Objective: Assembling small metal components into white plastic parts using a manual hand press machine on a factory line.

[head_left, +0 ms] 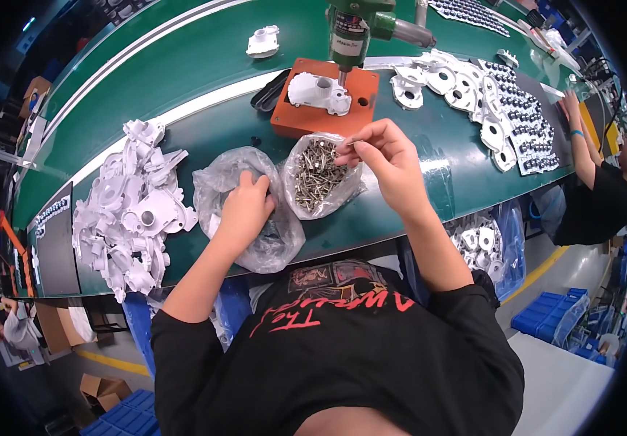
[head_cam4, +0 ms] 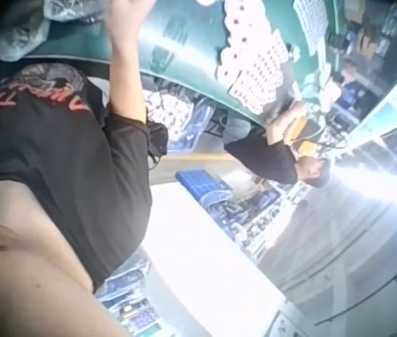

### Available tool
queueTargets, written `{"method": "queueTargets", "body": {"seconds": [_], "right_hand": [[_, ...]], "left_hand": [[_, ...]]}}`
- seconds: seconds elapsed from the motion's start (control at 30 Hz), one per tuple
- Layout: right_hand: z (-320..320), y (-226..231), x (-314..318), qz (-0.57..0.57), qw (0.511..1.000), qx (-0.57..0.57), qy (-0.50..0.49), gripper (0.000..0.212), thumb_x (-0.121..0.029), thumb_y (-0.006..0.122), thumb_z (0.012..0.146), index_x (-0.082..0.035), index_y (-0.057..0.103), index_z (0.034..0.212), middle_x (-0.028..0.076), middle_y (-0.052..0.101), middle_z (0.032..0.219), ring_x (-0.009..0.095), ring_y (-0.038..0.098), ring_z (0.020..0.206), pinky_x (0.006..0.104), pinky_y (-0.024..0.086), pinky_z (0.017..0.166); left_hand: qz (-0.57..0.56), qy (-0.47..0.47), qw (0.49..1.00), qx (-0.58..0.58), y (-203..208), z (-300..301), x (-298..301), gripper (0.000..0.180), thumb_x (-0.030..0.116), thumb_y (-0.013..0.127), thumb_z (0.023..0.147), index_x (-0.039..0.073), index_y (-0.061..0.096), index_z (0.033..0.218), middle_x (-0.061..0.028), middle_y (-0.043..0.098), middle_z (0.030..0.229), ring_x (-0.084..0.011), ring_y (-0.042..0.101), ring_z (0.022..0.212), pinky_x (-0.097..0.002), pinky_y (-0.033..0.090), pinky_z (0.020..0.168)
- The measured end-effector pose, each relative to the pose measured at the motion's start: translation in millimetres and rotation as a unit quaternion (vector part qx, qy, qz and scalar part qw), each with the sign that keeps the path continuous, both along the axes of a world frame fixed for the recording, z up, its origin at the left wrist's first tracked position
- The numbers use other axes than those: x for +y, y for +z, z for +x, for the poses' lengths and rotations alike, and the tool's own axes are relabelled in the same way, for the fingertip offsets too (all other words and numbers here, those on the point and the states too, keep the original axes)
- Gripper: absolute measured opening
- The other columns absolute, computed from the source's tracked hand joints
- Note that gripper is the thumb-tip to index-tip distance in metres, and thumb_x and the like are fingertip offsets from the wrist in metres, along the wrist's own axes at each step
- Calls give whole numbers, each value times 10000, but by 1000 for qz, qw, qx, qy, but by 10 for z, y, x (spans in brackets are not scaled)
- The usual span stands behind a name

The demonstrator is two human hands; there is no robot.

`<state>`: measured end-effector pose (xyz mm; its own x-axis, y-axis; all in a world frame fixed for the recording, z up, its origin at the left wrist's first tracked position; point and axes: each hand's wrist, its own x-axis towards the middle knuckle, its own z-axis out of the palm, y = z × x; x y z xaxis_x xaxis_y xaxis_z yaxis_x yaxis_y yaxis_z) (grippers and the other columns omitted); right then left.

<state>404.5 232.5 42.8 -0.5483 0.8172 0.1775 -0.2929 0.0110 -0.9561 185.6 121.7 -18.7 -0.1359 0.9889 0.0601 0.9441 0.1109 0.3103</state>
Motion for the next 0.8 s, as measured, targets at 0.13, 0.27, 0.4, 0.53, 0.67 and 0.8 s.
{"method": "queueTargets", "body": {"seconds": [0.13,0.27,0.4,0.53,0.67,0.8], "right_hand": [[89,-32,7,11,1000,0,-21,81,-46,517,901,8,513,961,98,627,869,140,603,770,255,475,709],[200,-28,12,30,996,-64,-55,118,-57,548,886,20,580,969,30,595,815,101,535,710,223,435,675],[334,-34,48,51,992,-87,-76,137,-53,567,870,30,629,958,13,568,812,91,511,718,215,414,666],[452,-64,112,81,986,-122,-79,167,-36,564,861,35,650,985,27,547,839,93,504,737,217,400,671],[534,-117,160,89,986,-104,-96,178,-30,556,863,33,654,998,30,545,854,97,505,754,220,397,683],[528,-141,181,98,986,-101,-91,196,-21,547,869,30,642,1032,35,563,857,105,526,759,227,419,698]], "left_hand": [[47,-36,998,-7,-60,-12,-8,176,97,595,745,19,533,889,-193,522,912,-396,596,725,-461,507,638],[36,-27,999,20,-57,1,-14,164,68,583,738,16,531,885,-189,527,875,-394,593,724,-460,505,649],[35,-15,999,-2,-45,-69,17,167,52,583,729,14,543,888,-184,560,848,-379,601,740,-458,499,651],[64,-10,993,-103,32,-176,42,195,39,587,727,-4,561,915,-175,607,805,-315,613,690,-383,501,620],[37,26,966,-253,438,-225,248,193,44,605,749,-9,565,930,-91,624,731,-153,620,645,-269,487,616],[55,17,903,-425,719,-349,591,150,52,564,841,-39,584,958,-73,661,831,-111,627,743,-227,490,697]]}}
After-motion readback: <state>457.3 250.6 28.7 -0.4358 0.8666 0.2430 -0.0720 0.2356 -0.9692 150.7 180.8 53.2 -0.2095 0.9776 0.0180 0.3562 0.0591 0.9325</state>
